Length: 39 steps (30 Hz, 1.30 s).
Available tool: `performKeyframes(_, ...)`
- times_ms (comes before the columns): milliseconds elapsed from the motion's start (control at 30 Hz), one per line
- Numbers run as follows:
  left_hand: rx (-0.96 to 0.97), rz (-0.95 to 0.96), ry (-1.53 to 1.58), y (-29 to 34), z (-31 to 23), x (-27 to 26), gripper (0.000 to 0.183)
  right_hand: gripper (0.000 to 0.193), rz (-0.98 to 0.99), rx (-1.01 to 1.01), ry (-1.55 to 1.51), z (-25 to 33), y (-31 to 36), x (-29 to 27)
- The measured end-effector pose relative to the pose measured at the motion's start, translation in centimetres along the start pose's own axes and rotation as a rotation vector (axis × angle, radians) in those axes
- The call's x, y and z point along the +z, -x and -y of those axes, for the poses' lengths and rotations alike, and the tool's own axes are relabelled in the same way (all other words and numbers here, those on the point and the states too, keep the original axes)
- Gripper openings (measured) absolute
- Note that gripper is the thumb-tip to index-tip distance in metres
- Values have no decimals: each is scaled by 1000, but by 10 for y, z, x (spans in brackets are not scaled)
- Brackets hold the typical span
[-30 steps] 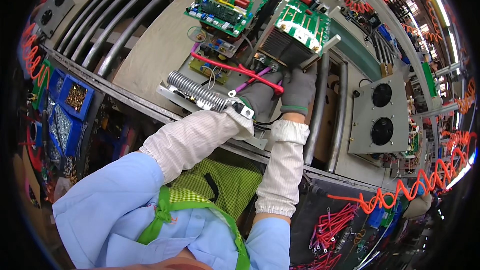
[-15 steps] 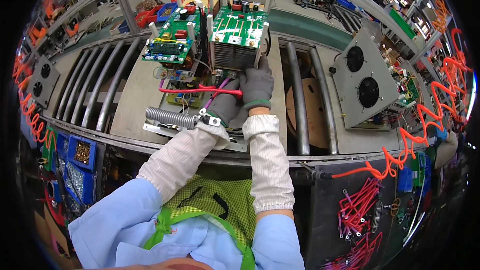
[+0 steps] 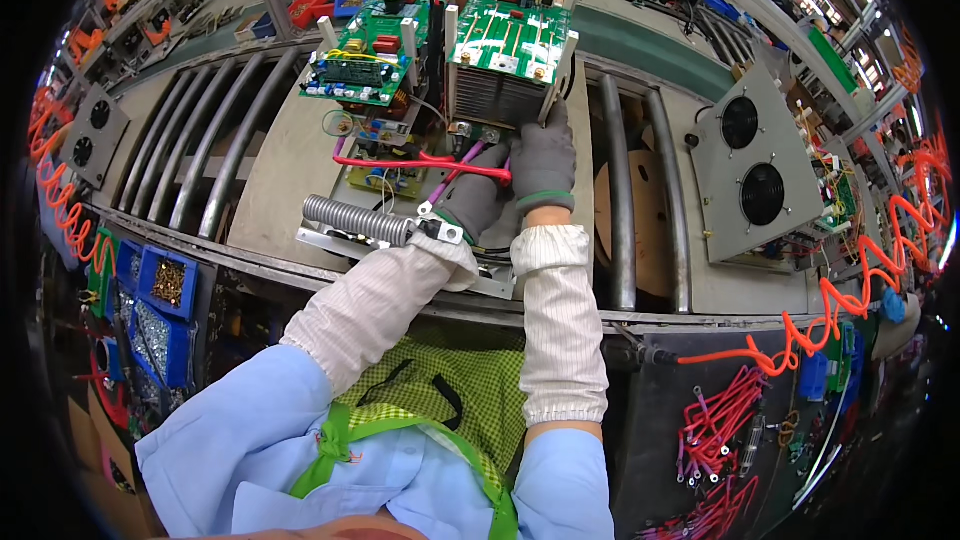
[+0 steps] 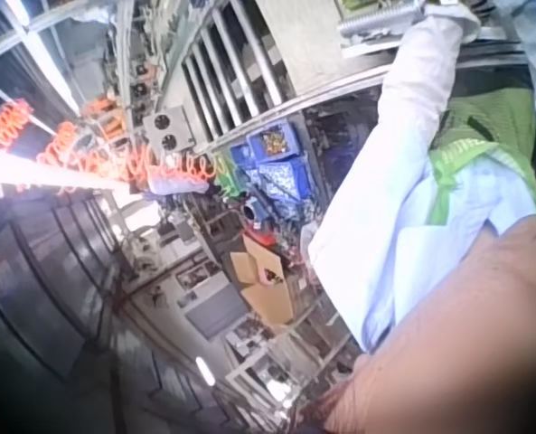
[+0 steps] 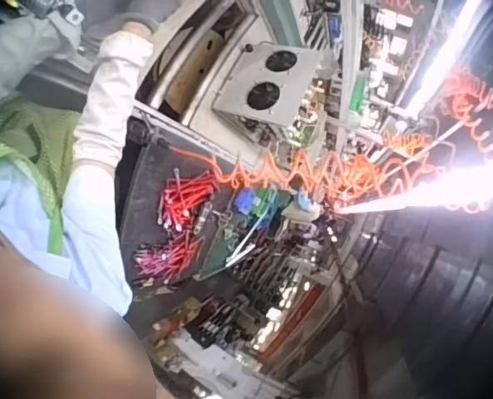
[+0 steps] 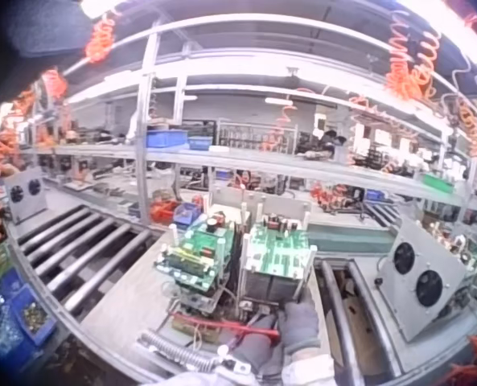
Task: The person assembles an electronic device by connecting wires to a circuit board and using a soldering iron to secure connections. They handle various colored wires, a circuit board, and a soldering iron while working at a factory assembly station.
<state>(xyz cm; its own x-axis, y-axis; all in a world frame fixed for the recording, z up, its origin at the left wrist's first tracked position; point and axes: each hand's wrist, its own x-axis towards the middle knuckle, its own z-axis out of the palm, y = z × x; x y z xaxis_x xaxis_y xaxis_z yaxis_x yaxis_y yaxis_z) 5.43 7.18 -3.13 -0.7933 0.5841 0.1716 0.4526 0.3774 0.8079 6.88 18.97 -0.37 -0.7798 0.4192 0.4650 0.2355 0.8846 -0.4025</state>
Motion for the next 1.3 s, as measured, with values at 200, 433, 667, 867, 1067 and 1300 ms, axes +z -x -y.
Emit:
performKeyframes(200, 117, -94, 67, -7, 38, 23, 35, 22, -18, -15, 47, 14, 4, -8)
performKeyframes(433, -71, -16, 647, -40, 87, 64, 19, 14, 8, -158, -112, -1, -5, -4)
performKeyframes(667, -221, -17, 817, -45, 100, 75, 27, 24, 29, -101, 69, 8, -4, 0)
performKeyframes(867, -45, 2, 289, -6, 18, 5, 27, 22, -68, -90, 53, 13, 1, -3)
performKeyframes(1067, -85, 43, 341, -9, 21, 7, 29, 20, 82, -150, -68, 1, -9, -12)
performKeyframes(1300, 62, -41, 214, 4, 7, -9, 30, 24, 6, -137, 38, 19, -1, -12)
